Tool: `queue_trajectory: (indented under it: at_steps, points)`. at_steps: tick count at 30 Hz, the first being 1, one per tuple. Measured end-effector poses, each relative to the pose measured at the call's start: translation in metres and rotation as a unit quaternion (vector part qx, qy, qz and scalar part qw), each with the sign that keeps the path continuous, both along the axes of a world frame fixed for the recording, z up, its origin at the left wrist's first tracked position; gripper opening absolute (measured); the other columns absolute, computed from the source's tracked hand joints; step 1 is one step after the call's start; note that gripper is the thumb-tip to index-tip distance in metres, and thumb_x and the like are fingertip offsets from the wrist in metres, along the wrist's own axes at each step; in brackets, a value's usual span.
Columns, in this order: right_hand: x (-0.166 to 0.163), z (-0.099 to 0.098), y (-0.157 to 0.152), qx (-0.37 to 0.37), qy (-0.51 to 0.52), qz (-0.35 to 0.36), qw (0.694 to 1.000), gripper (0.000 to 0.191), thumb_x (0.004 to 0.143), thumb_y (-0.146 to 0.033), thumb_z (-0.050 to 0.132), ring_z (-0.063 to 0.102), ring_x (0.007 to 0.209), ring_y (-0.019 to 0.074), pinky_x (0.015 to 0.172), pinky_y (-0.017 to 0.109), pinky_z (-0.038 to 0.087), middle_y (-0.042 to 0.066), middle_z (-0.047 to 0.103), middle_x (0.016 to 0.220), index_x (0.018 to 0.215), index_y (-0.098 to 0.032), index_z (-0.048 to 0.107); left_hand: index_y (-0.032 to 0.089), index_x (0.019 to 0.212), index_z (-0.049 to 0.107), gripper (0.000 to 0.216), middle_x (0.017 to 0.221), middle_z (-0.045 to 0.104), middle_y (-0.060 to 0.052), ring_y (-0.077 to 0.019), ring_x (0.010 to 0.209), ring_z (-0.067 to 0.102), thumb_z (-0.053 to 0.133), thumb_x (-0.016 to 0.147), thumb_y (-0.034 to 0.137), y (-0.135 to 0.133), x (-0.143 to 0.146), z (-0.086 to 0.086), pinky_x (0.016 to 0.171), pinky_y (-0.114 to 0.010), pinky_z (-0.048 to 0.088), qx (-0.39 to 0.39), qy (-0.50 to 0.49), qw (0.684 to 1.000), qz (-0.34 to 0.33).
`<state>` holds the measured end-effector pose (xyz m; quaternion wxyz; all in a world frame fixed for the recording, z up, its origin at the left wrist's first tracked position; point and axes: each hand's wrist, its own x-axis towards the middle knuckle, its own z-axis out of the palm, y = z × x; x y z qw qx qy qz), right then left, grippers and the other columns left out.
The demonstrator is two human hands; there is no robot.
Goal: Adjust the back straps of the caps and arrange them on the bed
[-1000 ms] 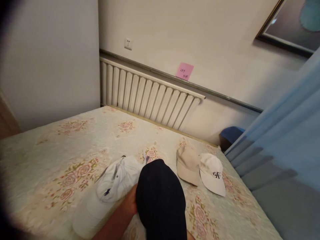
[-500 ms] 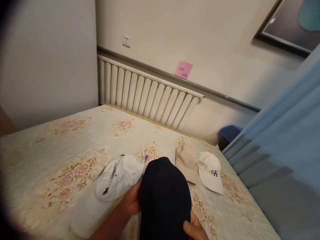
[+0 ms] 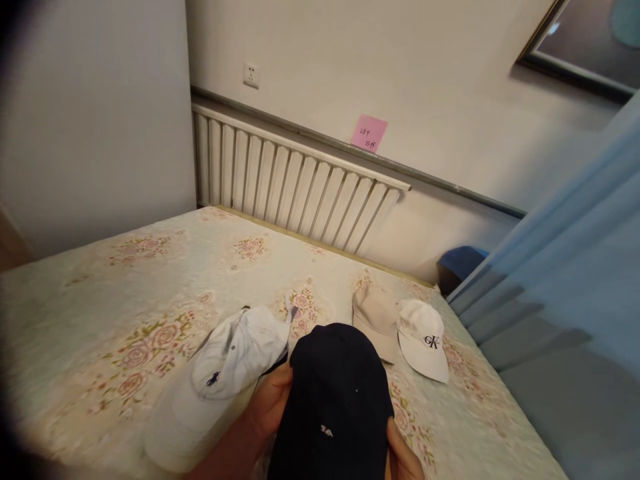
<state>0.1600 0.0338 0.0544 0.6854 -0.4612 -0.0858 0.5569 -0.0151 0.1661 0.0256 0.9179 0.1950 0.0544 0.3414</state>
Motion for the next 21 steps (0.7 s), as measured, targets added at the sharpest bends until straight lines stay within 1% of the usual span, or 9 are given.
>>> queue_trajectory:
  at_steps: [2,4,8,11,14,16,19,21]
  points:
    - [0.000,0.003,0.004,0.002,0.008,0.014,1.000,0.041,0.072,-0.042,0.066,0.059,0.109,0.0281,0.097,0.046,0.043,0.010,0.069,0.106,0.105,-0.019,0.067,0.015,0.106,0.064,0.036,0.093,0.070,-0.009,-0.0273,0.093,0.062,0.063,0.075,0.033,-0.002,-0.003,0.005,0.087,-0.039,0.043,-0.003,0.006,1.000,-0.003]
    - [-0.002,0.005,0.008,0.009,0.013,0.017,1.000,0.038,0.070,-0.042,0.067,0.059,0.108,0.0277,0.096,0.045,0.044,0.010,0.070,0.103,0.101,-0.020,0.069,0.014,0.103,0.065,0.036,0.090,0.070,-0.009,-0.0268,0.091,0.062,0.063,0.075,0.037,-0.005,-0.005,0.013,0.085,-0.038,0.043,-0.004,0.010,1.000,0.005]
    - [-0.005,0.003,0.014,0.019,0.002,0.012,1.000,0.032,0.069,-0.039,0.069,0.061,0.105,0.0264,0.095,0.043,0.045,0.009,0.072,0.099,0.097,-0.021,0.071,0.014,0.095,0.067,0.035,0.085,0.069,-0.008,-0.0242,0.084,0.062,0.059,0.077,0.042,-0.012,-0.008,0.029,0.079,-0.035,0.044,0.002,0.030,0.998,0.062]
    - [-0.006,0.002,0.014,0.021,-0.010,0.011,1.000,0.031,0.070,-0.039,0.069,0.063,0.102,0.0264,0.093,0.043,0.046,0.009,0.073,0.095,0.095,-0.021,0.071,0.014,0.092,0.068,0.035,0.083,0.069,-0.007,-0.0232,0.082,0.062,0.058,0.078,0.044,-0.016,-0.010,0.036,0.075,-0.032,0.044,0.010,0.048,0.994,0.096]
    - [-0.008,0.002,0.011,0.027,-0.017,0.011,0.999,0.039,0.070,-0.047,0.067,0.063,0.102,0.0278,0.092,0.044,0.047,0.010,0.073,0.094,0.097,-0.020,0.071,0.014,0.095,0.068,0.037,0.081,0.069,-0.007,-0.0233,0.080,0.062,0.059,0.077,0.045,-0.017,-0.009,0.035,0.074,-0.033,0.044,0.006,0.044,0.996,0.079]
    - [-0.010,0.002,0.010,0.031,-0.027,0.008,0.999,0.043,0.068,-0.050,0.067,0.062,0.102,0.0286,0.091,0.045,0.047,0.011,0.072,0.096,0.099,-0.020,0.070,0.015,0.099,0.067,0.040,0.082,0.070,-0.007,-0.0239,0.082,0.062,0.060,0.076,0.046,-0.015,-0.008,0.034,0.077,-0.035,0.045,-0.003,0.035,0.997,0.063]
    - [-0.010,0.000,0.012,0.024,-0.060,-0.009,0.998,0.041,0.066,-0.047,0.070,0.061,0.104,0.0290,0.091,0.044,0.048,0.011,0.072,0.098,0.097,-0.019,0.071,0.016,0.107,0.064,0.045,0.088,0.070,-0.008,-0.0248,0.087,0.061,0.061,0.075,0.048,-0.012,-0.008,0.034,0.082,-0.036,0.044,-0.009,0.029,0.998,0.055]
    - [-0.008,-0.004,0.014,0.016,-0.087,-0.038,0.995,0.037,0.066,-0.045,0.070,0.060,0.106,0.0271,0.092,0.040,0.048,0.009,0.072,0.097,0.092,-0.020,0.072,0.017,0.110,0.063,0.049,0.091,0.069,-0.008,-0.0249,0.091,0.061,0.060,0.075,0.051,-0.011,-0.009,0.038,0.085,-0.037,0.043,-0.008,0.029,0.999,0.045]
